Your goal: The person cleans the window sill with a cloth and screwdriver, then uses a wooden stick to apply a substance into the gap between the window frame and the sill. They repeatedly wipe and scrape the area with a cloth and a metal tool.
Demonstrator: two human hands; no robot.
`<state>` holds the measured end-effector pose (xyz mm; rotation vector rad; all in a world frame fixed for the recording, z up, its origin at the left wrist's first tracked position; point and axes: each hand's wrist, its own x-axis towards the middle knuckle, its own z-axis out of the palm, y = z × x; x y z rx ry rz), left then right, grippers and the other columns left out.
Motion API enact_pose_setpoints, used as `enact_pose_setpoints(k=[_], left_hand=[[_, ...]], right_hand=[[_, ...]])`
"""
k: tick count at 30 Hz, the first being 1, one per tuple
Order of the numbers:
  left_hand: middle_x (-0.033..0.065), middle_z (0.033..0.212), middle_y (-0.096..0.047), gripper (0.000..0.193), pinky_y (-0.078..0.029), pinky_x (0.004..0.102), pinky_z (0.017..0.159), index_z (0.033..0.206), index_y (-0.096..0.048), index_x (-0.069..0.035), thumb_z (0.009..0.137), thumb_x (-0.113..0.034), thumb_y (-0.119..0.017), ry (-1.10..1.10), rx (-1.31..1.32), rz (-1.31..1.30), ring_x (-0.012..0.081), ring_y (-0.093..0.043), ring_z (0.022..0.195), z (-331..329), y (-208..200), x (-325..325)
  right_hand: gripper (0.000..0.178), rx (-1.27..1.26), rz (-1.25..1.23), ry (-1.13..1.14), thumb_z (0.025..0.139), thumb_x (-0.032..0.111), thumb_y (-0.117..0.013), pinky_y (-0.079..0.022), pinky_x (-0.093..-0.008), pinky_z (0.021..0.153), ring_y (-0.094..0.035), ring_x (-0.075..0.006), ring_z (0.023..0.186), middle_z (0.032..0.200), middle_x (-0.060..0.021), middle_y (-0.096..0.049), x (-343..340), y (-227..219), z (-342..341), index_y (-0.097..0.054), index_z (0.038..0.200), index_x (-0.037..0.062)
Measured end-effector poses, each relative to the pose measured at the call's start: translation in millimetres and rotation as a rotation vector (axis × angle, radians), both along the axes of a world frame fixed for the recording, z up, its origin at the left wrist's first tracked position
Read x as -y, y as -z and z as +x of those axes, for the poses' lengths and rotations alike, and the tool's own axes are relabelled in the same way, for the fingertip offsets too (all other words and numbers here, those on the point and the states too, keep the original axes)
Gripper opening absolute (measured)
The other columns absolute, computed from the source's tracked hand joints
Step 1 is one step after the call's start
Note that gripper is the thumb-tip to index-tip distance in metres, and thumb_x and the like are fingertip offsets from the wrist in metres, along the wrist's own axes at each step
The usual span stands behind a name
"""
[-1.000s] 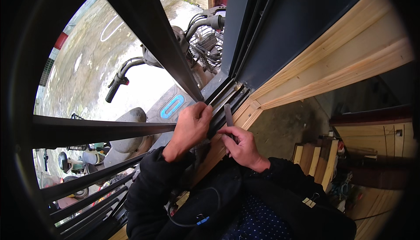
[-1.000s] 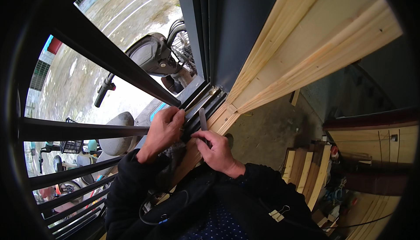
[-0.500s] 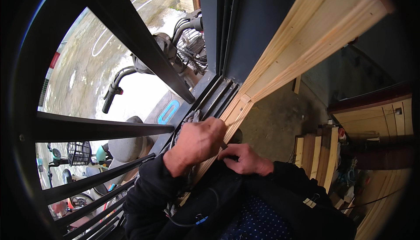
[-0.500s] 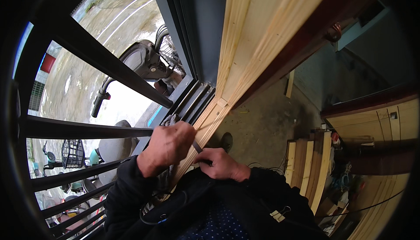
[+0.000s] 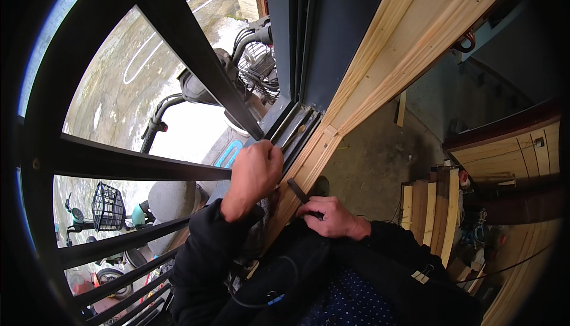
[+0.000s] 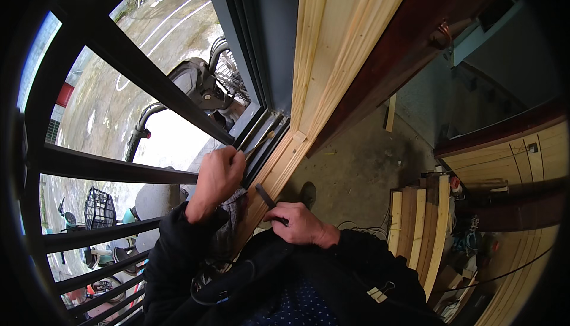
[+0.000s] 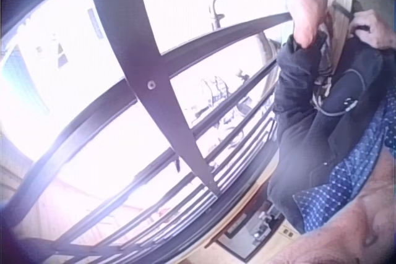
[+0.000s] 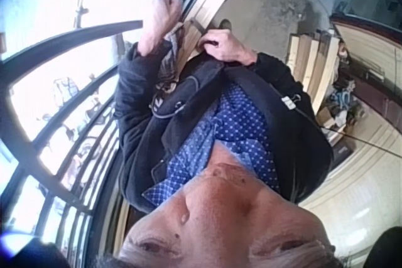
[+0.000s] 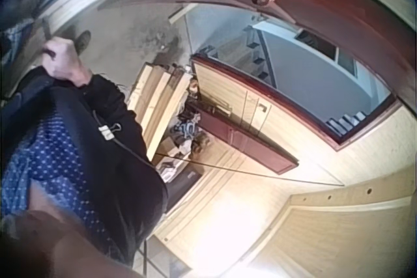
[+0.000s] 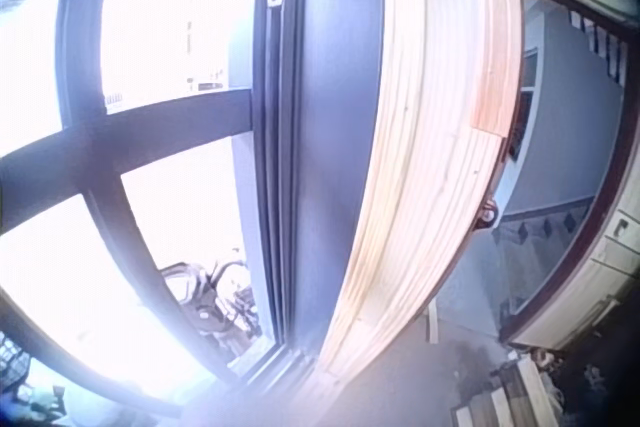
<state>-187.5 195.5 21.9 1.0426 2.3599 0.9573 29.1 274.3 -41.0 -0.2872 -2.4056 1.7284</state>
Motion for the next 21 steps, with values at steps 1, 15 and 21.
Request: enact_pose_setpoints(k=[1, 15, 21], left_hand=[[0.0312, 0.068, -0.059, 0.031, -0.05, 0.0497, 0.063, 0.078, -0.064, 0.01, 0.095, -0.016, -0.057, -0.005, 0.015, -0.004, 0.0461, -0.064, 0.065, -1.2, -0.3, -3.0], [0.0346, 0.077, -0.065, 0.035, -0.055, 0.0495, 0.076, 0.087, -0.069, 0.011, 0.093, -0.02, -0.053, -0.086, 0.283, -0.02, 0.0476, -0.07, 0.078, -4.2, 7.5, -37.6], [0.0191, 0.061, -0.059, 0.036, -0.051, 0.0414, 0.057, 0.081, -0.062, 0.01, 0.097, -0.021, -0.053, -0.12, 0.519, 0.035, 0.0237, -0.065, 0.055, -6.0, 16.4, -32.3]], right_hand=[[0.018, 0.005, -0.003, -0.001, 0.084, 0.003, -0.067, -0.058, -0.0378, 0.074, -0.072, -0.0322, 0.082, 0.091, -0.0169, -0.073, 0.2, -0.5, 0.4, -0.076, 0.1, -0.0006], [0.016, -0.039, 0.007, 0.033, 0.085, 0.002, -0.067, -0.057, -0.0376, 0.071, -0.071, -0.0314, 0.08, 0.089, -0.0154, -0.071, -5.4, 4.6, 3.9, -0.075, 0.099, 0.0003], [0.015, -0.016, 0.035, 0.027, 0.087, 0.003, -0.067, -0.057, -0.0369, 0.071, -0.071, -0.031, 0.079, 0.09, -0.0152, -0.071, -7.7, 2.0, 3.6, -0.074, 0.099, 0.0]])
